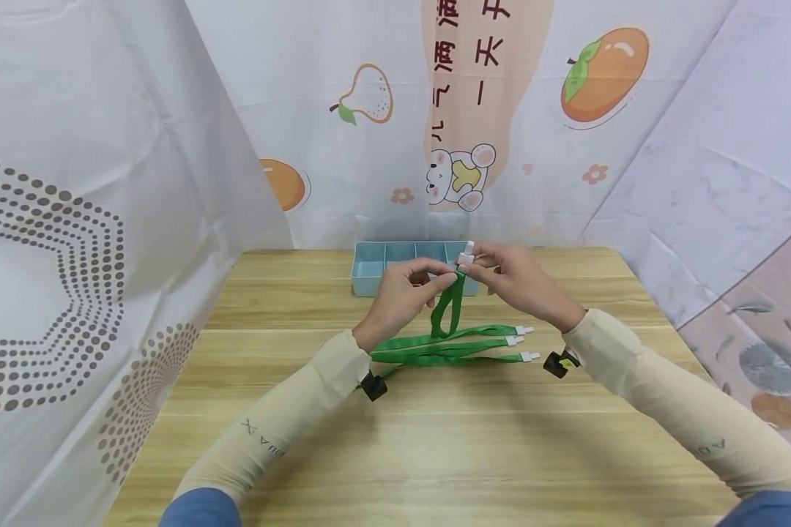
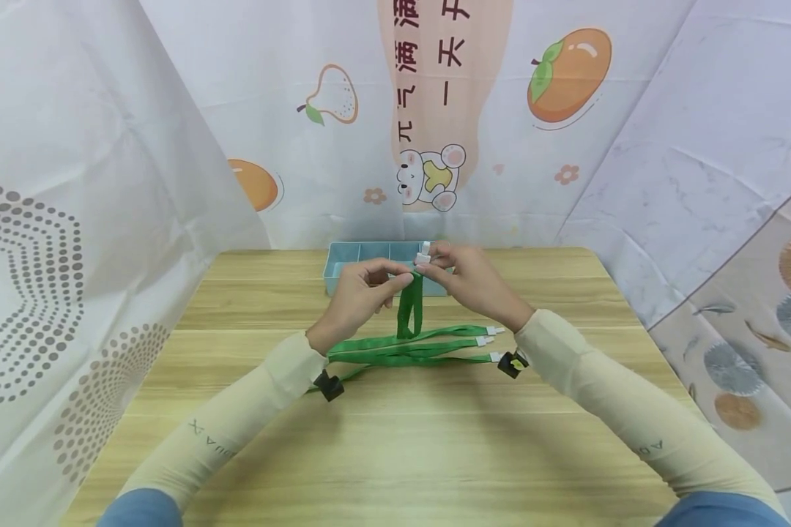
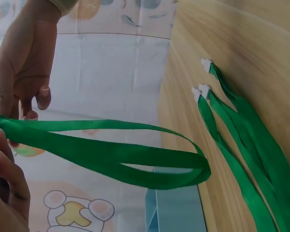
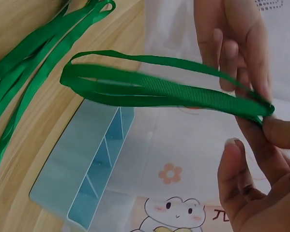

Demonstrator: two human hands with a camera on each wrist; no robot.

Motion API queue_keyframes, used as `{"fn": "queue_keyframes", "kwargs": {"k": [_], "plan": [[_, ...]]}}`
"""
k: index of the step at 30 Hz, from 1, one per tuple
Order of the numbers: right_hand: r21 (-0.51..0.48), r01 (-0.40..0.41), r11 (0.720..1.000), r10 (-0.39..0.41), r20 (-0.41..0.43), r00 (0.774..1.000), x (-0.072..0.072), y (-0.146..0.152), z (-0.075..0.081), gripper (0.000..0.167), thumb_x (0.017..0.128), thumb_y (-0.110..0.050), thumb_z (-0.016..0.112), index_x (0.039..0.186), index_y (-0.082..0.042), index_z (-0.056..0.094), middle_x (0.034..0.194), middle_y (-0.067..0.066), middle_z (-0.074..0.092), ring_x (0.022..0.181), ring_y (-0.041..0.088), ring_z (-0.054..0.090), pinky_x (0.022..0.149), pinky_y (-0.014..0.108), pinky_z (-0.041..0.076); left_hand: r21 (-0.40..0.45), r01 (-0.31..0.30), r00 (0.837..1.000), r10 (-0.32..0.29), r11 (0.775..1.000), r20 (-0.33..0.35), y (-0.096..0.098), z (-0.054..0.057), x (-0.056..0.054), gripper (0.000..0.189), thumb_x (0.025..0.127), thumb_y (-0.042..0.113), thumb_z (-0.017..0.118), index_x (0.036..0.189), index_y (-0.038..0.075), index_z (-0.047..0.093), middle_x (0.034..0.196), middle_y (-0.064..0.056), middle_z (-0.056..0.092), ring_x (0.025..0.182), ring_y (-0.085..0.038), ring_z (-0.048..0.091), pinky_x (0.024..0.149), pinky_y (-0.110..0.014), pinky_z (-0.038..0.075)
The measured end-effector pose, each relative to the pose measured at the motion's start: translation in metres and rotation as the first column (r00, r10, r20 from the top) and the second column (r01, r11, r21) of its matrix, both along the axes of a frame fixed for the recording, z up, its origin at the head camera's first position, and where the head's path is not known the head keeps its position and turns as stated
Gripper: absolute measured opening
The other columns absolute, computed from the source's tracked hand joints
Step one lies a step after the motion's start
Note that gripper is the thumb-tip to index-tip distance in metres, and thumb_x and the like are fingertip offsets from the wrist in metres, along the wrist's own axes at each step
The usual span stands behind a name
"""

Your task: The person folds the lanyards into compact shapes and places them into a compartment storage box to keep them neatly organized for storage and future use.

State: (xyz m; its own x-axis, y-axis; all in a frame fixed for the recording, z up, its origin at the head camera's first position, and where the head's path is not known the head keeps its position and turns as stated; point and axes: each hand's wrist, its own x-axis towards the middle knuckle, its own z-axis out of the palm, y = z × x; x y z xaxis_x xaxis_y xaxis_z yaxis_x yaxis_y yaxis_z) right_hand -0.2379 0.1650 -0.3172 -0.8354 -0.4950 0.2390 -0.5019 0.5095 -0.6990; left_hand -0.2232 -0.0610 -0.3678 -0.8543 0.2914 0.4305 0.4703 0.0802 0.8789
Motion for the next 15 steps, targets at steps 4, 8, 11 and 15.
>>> {"fn": "queue_keyframes", "kwargs": {"k": [4,8,11,15], "plan": [[-0.013,0.035,0.999,-0.036,-0.018,0.999,0.0048,-0.0041,0.0029,0.014,0.102,-0.023,0.069,0.106,-0.01,0.065,0.098,0.005,0.077,0.064,0.022,0.062,0.056,0.032,0.05,0.026,-0.02,1.0,0.02,0.999,-0.005,0.0013,-0.0004,-0.0002,0.017,0.098,0.027,0.074,0.109,0.016,0.079,0.095,0.001,0.073,0.065,-0.044,0.057,0.05,-0.032,0.046],[-0.007,0.055,0.998,-0.055,-0.02,0.998,0.0054,-0.0047,0.0044,0.018,0.102,-0.029,0.069,0.102,-0.012,0.072,0.099,0.004,0.073,0.073,0.023,0.061,0.061,0.033,0.05,0.051,-0.024,1.0,0.025,0.998,-0.014,0.0014,-0.0009,0.0003,0.017,0.098,0.026,0.074,0.109,0.014,0.078,0.097,0.0,0.073,0.064,-0.045,0.057,0.05,-0.035,0.047],[-0.002,0.058,0.998,-0.058,-0.005,0.998,0.0048,-0.0044,0.0051,0.023,0.103,-0.032,0.066,0.105,-0.012,0.077,0.106,0.003,0.072,0.081,0.023,0.06,0.065,0.033,0.053,0.062,-0.029,0.999,0.03,0.998,-0.014,0.001,-0.0012,0.001,0.017,0.099,0.026,0.073,0.109,0.013,0.078,0.097,-0.001,0.071,0.064,-0.046,0.057,0.05,-0.036,0.048],[0.006,0.052,0.999,-0.052,-0.006,0.999,0.0048,-0.0048,0.0048,0.027,0.105,-0.032,0.064,0.113,-0.011,0.079,0.116,0.003,0.073,0.086,0.023,0.06,0.064,0.033,0.054,0.082,-0.031,1.0,0.031,0.996,0.005,0.001,-0.0025,0.0011,0.017,0.099,0.026,0.072,0.108,0.012,0.076,0.096,-0.003,0.068,0.064,-0.046,0.054,0.05,-0.032,0.046]]}}
